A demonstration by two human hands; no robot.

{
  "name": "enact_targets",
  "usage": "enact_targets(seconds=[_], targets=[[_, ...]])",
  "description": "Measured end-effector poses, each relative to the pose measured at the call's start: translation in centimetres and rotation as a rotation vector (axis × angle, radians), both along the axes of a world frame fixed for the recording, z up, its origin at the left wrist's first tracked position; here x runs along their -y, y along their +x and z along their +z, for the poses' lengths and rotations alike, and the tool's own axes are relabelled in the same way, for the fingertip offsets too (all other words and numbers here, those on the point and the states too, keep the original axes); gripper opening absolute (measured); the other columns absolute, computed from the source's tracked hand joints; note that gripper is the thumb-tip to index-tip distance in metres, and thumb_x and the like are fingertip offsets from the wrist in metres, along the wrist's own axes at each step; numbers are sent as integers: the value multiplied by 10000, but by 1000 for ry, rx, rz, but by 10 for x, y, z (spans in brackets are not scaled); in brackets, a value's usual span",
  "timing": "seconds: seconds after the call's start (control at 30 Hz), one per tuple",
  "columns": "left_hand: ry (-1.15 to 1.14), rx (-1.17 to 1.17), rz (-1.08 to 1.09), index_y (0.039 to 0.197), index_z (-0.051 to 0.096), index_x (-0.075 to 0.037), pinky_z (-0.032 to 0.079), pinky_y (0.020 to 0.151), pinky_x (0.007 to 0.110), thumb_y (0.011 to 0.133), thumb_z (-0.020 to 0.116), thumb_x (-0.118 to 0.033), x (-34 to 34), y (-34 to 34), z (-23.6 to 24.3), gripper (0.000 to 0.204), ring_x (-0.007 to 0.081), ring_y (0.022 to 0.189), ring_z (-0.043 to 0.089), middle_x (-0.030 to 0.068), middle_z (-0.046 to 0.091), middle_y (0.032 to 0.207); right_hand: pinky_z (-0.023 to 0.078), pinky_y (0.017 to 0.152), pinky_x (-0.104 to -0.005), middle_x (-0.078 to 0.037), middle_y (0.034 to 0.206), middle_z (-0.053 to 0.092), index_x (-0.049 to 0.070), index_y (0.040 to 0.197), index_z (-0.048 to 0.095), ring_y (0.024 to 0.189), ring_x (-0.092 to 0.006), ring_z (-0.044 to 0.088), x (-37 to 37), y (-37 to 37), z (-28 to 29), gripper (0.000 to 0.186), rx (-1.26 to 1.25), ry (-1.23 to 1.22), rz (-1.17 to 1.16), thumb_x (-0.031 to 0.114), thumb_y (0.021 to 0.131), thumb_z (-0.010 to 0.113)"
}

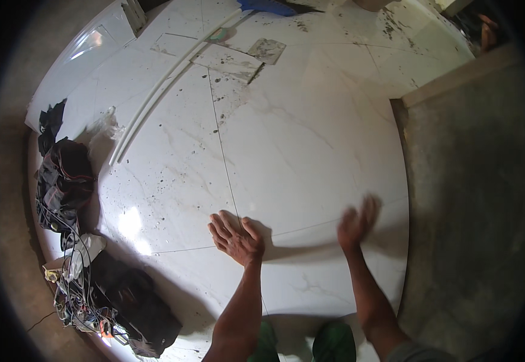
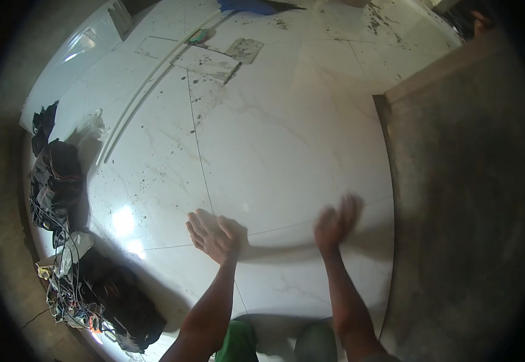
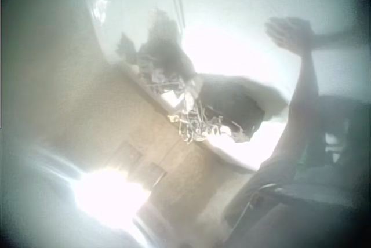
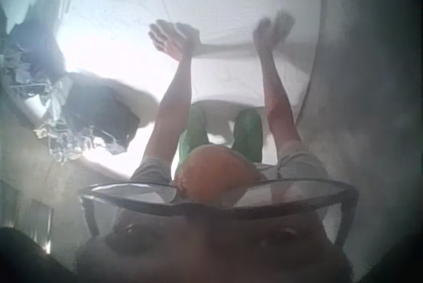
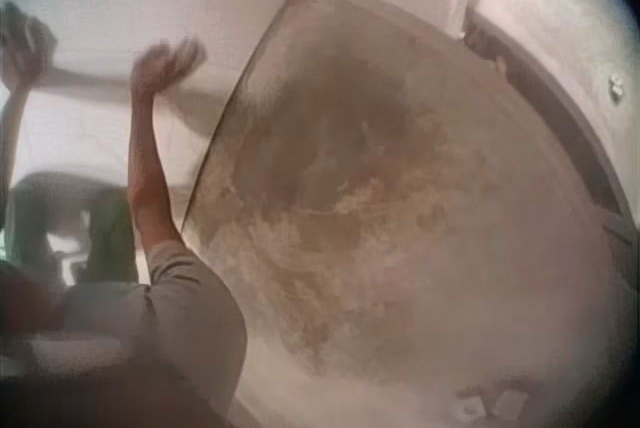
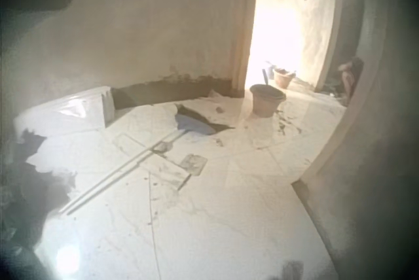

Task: The person applies grout to the gap between floor tiles and the wall using a trowel and a small spreader, taking material from a bucket.

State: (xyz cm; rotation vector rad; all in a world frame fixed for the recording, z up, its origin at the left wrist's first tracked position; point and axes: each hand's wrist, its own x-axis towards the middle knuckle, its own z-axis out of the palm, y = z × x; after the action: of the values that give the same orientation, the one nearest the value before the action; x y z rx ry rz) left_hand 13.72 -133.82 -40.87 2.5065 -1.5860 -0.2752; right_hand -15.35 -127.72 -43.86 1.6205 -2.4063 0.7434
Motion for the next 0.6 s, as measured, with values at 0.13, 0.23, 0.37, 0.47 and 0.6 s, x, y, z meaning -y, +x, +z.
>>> enact_targets(seconds=[0.13,0.23,0.37,0.47,0.6], targets=[[22,-1,23,1650,346,-93,161,1289,532,1061,459,-528,11,1,3,740,390,1600,202,152,279,1729,413,1160,-552,-292,1481,540,-17,1443,562,1404,-476,490,268,32,-3,590,116,-141,287,186,911,713],[61,-54,16,1644,350,-88,175,1278,544,1054,473,-518,16,-2,1,740,404,1589,221,162,294,1720,392,1189,-551,-273,1583,452,-1,1519,465,1465,-448,432,411,29,-2,751,137,-19,375,273,869,721],[38,-66,32,1620,390,-83,195,1263,561,1027,510,-492,15,2,-5,730,427,1578,234,186,319,1702,411,1185,-537,-242,1635,411,44,1592,406,1511,-402,396,530,15,6,934,69,143,391,348,788,772],[46,-31,15,1615,395,-80,192,1262,558,1021,526,-486,12,9,-14,731,423,1581,229,185,319,1701,473,1130,-491,-231,1490,575,53,1542,494,1402,-382,534,552,4,18,867,160,272,481,379,787,767],[62,-30,38,1608,405,-72,197,1259,555,1017,545,-469,9,13,-11,726,417,1583,230,184,321,1701,552,1015,-466,-222,1095,775,53,1330,701,1092,-387,730,534,30,46,573,76,474,534,364,849,719]])
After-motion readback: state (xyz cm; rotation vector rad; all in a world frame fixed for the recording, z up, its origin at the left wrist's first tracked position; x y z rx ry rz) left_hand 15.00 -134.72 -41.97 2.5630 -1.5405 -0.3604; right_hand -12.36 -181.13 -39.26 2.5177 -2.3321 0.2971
